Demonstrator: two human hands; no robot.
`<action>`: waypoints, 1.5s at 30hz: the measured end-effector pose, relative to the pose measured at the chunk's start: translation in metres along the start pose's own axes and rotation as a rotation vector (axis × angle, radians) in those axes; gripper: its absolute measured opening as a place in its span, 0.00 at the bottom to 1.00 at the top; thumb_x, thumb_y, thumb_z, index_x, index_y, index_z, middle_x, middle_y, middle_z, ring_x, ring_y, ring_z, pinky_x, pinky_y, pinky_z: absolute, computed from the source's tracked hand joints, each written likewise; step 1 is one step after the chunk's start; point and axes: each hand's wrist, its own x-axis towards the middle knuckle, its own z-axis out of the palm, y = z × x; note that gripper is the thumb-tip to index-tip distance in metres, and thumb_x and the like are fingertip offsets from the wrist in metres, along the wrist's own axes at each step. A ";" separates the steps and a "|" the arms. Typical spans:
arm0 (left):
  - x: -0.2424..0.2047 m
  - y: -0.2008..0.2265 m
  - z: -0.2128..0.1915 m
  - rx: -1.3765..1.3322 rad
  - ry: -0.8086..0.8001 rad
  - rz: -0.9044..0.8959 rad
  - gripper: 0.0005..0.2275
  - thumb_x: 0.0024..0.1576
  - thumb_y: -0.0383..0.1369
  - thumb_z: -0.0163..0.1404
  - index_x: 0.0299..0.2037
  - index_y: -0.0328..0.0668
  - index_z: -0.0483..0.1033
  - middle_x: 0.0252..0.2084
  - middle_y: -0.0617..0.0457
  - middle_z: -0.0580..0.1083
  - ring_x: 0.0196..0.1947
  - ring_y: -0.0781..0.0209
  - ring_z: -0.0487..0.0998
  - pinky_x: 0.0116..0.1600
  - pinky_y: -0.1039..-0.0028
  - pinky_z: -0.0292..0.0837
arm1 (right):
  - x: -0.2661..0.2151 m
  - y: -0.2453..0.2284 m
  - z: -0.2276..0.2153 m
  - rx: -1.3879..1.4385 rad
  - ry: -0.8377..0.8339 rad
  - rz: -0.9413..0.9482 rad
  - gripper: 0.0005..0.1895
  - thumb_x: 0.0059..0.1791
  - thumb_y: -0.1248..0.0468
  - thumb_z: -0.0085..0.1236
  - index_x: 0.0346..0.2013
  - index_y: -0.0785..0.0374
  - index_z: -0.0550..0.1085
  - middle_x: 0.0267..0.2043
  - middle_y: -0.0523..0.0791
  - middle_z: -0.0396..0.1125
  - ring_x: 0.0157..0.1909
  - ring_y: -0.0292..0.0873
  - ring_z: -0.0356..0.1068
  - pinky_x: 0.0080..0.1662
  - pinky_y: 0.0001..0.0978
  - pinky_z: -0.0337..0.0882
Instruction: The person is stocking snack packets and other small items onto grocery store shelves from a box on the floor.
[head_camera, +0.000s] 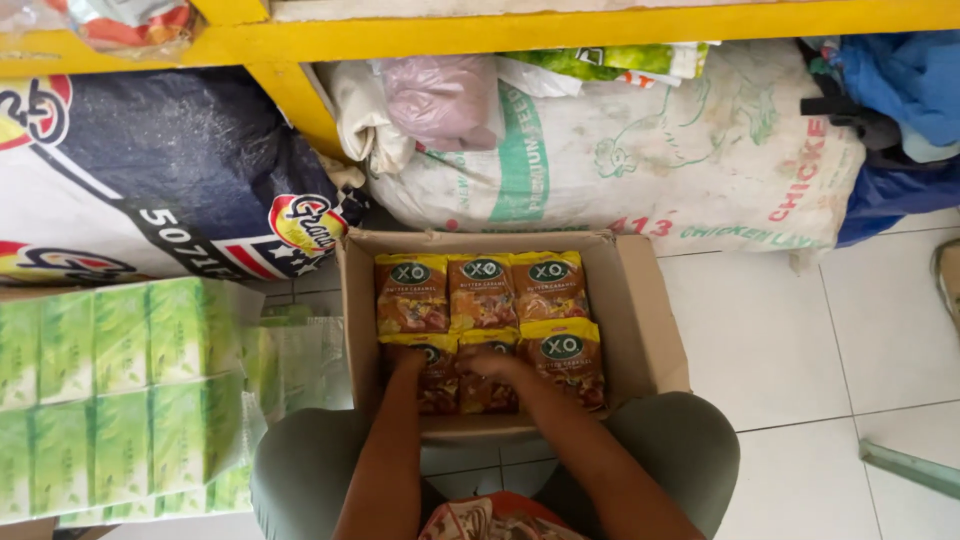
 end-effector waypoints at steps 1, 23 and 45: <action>-0.004 0.014 -0.006 0.021 0.007 -0.022 0.16 0.60 0.43 0.50 0.40 0.35 0.72 0.38 0.36 0.70 0.38 0.41 0.71 0.42 0.56 0.67 | -0.002 -0.003 0.001 -0.006 0.010 0.003 0.20 0.53 0.56 0.55 0.59 0.57 0.70 0.58 0.47 0.70 0.51 0.48 0.76 0.46 0.49 0.79; 0.015 0.042 -0.071 -0.123 0.266 -0.026 0.30 0.40 0.35 0.71 0.51 0.31 0.73 0.46 0.42 0.80 0.43 0.54 0.81 0.47 0.66 0.77 | -0.074 -0.057 -0.006 0.313 -0.083 -0.122 0.37 0.50 0.46 0.60 0.69 0.55 0.62 0.61 0.45 0.67 0.55 0.50 0.74 0.50 0.51 0.78; 0.040 -0.064 0.018 -0.419 0.052 0.105 0.20 0.55 0.39 0.64 0.50 0.29 0.81 0.48 0.45 0.83 0.44 0.58 0.82 0.48 0.68 0.80 | -0.055 -0.033 -0.049 0.198 0.305 -0.179 0.29 0.46 0.51 0.63 0.61 0.49 0.67 0.53 0.39 0.72 0.48 0.44 0.75 0.44 0.41 0.76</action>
